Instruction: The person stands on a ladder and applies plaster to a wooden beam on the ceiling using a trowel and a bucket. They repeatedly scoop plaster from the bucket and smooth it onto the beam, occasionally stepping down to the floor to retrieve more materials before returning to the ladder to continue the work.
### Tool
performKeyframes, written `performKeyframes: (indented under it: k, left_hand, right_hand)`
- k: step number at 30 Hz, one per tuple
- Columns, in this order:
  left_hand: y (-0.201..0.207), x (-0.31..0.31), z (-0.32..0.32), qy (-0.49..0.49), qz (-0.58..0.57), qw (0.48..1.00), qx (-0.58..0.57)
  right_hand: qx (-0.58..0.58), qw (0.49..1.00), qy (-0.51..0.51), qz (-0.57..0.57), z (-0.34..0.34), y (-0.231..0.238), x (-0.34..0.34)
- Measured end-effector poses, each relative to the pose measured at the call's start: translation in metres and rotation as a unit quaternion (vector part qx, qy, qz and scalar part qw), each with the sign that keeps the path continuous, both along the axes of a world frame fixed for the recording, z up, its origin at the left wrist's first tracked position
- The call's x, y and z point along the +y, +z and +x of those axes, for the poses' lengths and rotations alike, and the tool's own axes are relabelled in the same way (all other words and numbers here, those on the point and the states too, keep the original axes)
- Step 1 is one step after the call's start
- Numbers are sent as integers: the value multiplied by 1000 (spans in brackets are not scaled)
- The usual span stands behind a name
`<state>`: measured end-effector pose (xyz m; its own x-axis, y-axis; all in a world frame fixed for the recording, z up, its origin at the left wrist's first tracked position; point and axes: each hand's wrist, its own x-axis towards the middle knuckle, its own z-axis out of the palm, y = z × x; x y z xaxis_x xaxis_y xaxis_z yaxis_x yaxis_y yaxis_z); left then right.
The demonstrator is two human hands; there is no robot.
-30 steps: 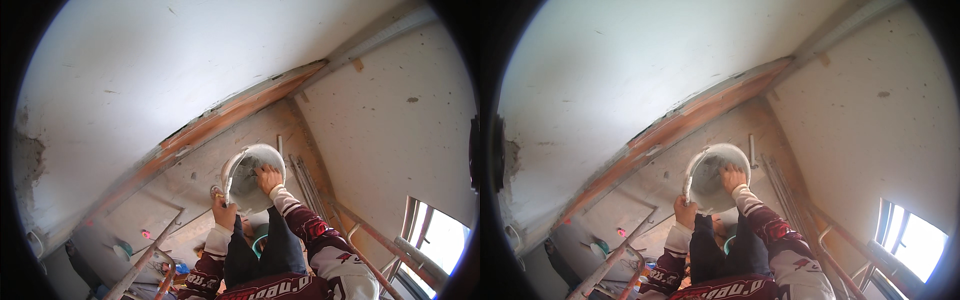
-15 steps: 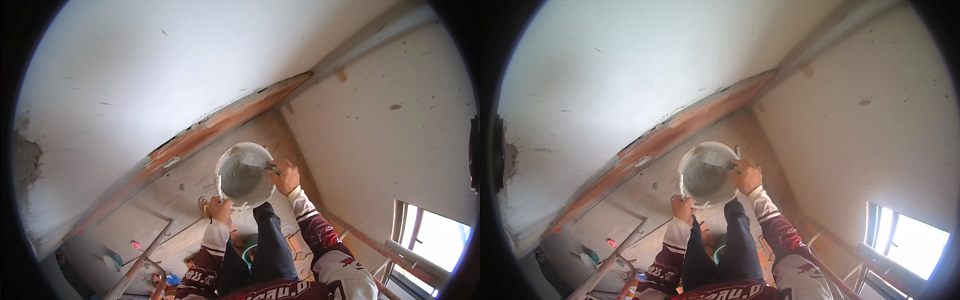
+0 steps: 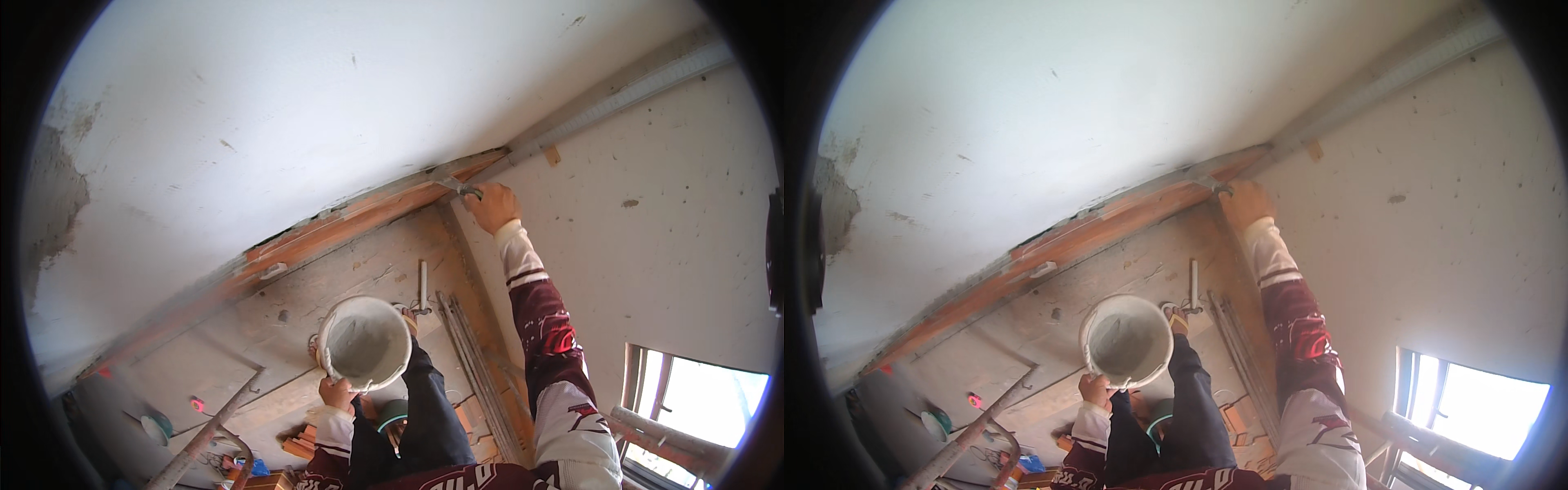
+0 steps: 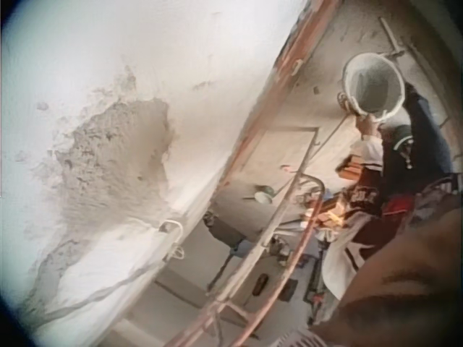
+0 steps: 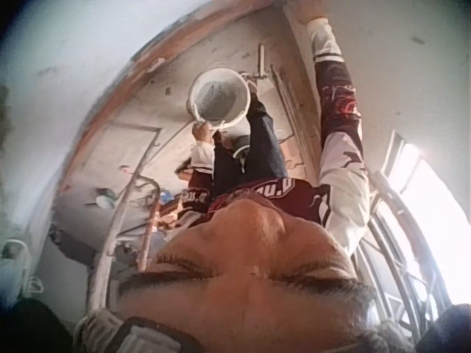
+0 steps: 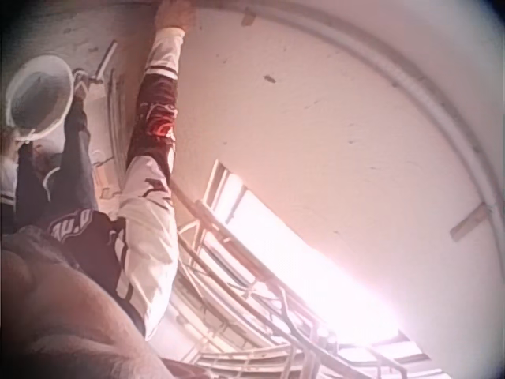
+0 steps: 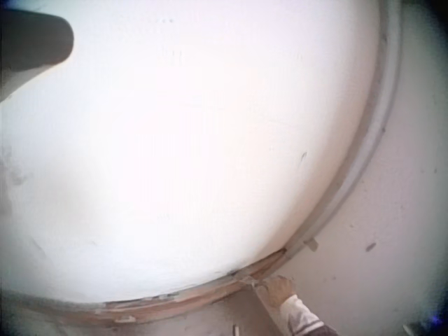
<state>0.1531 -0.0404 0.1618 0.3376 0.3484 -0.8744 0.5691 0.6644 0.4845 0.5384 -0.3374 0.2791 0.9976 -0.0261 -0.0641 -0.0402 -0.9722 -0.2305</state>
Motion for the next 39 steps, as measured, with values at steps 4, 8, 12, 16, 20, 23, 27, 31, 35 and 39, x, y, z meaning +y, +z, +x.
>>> performKeyframes:
  k: [4, 8, 12, 16, 20, 23, 27, 31, 35, 39]
  left_hand:
    - [-10, 27, -40, 35, 36, 996, 68]
    - [-13, 48, -64, 65, 29, 995, 74]
    - [-14, 57, -71, 76, 49, 993, 75]
    - [-13, 61, -66, 69, 45, 995, 63]
    - [-10, 59, -59, 59, 38, 996, 48]
    - [-10, 57, -54, 41, 37, 998, 32]
    - [0, 49, -40, 19, 24, 999, 29]
    - [3, 42, -36, 23, 38, 998, 45]
    - [-2, 37, -43, 0, 48, 997, 56]
    - [-10, 34, -49, -7, 52, 997, 56]
  right_hand:
    - [51, 996, -7, -71, 18, 7, 19]
    - [49, 995, -14, -88, 29, 12, 27]
    - [72, 991, -22, -110, 33, 20, 36]
    - [74, 990, 11, -121, 29, 26, 38]
    - [54, 997, -15, -59, 6, 25, 38]
    - [-1, 999, -27, 40, -19, 8, 38]
    - [-57, 986, 75, 140, -29, -28, 30]
    - [-56, 976, 105, 181, -20, -71, 12]
    - [-96, 986, 96, 93, -6, -88, -17]
    - [-69, 992, 71, 83, 16, -88, -58]
